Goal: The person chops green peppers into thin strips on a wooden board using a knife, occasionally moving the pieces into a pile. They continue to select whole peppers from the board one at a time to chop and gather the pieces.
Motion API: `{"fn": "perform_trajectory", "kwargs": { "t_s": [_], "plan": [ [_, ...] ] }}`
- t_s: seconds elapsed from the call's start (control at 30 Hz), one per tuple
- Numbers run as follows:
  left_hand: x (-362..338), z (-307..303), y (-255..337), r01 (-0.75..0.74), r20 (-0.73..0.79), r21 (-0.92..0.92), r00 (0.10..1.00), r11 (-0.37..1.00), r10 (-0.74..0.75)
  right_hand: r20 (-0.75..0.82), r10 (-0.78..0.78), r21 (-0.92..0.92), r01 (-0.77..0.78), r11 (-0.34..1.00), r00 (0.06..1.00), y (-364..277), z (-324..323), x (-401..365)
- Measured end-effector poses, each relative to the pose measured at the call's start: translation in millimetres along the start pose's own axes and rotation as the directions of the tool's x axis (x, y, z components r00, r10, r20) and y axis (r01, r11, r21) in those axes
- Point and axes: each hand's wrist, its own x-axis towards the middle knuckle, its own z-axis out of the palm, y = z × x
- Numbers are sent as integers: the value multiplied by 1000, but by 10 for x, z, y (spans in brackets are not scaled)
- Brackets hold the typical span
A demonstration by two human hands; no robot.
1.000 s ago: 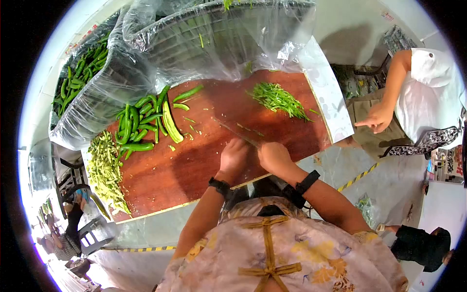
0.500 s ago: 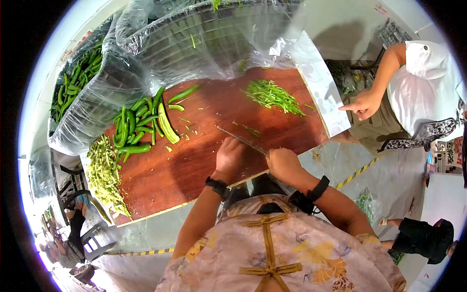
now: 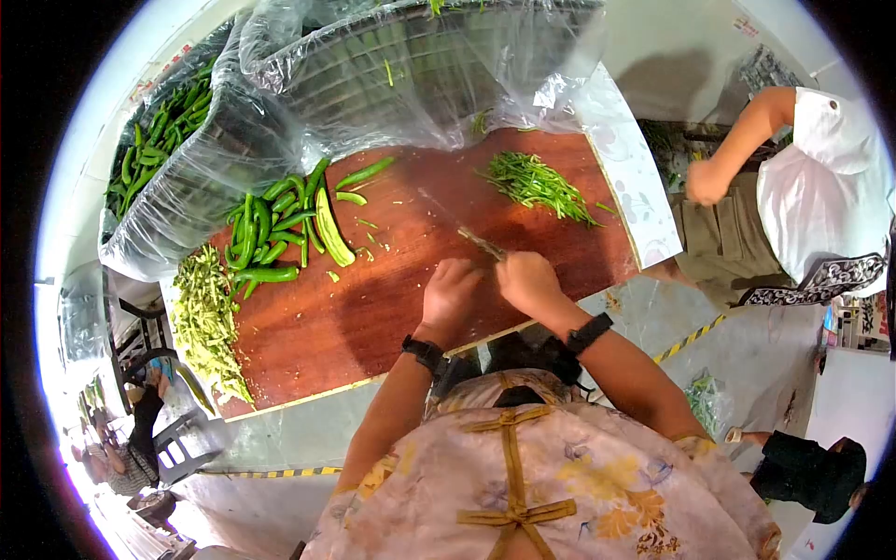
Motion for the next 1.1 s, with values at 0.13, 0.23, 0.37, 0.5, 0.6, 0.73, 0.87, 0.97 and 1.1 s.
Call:
{"fn": "perform_trajectory", "kwargs": {
  "t_s": [0.13,0.23,0.37,0.5,0.6,0.73,0.87,0.97,1.1],
  "plan": [
    [-3,21,-25,-55,-54,7,997,998,55,122,42,32,-46,998,992,14,-218,-355],
    [22,-2,6,-40,-25,14,999,999,40,201,30,7,-32,999,979,12,-267,-504],
    [15,1,-8,-34,-20,-7,999,999,34,180,3,7,-4,1000,984,-13,-267,-509],
    [26,7,-27,-49,-38,-44,998,998,47,192,13,14,-16,1000,981,-59,-121,-330],
    [30,-13,-3,-34,-6,-71,999,997,34,124,10,20,-13,1000,992,-176,39,-136],
    [36,-7,11,-44,-48,-35,998,998,42,-32,-32,103,36,994,999,-60,101,-25],
    [-6,-23,16,-25,-50,-36,998,999,23,-110,29,107,-17,994,994,-38,1,-220],
    [1,-14,-12,-47,-55,31,997,998,49,-12,-18,67,19,998,1000,-45,-93,-360],
    [-16,-19,-13,-54,-78,48,995,997,57,95,35,28,-37,999,995,-108,-206,-488]
  ]
}}
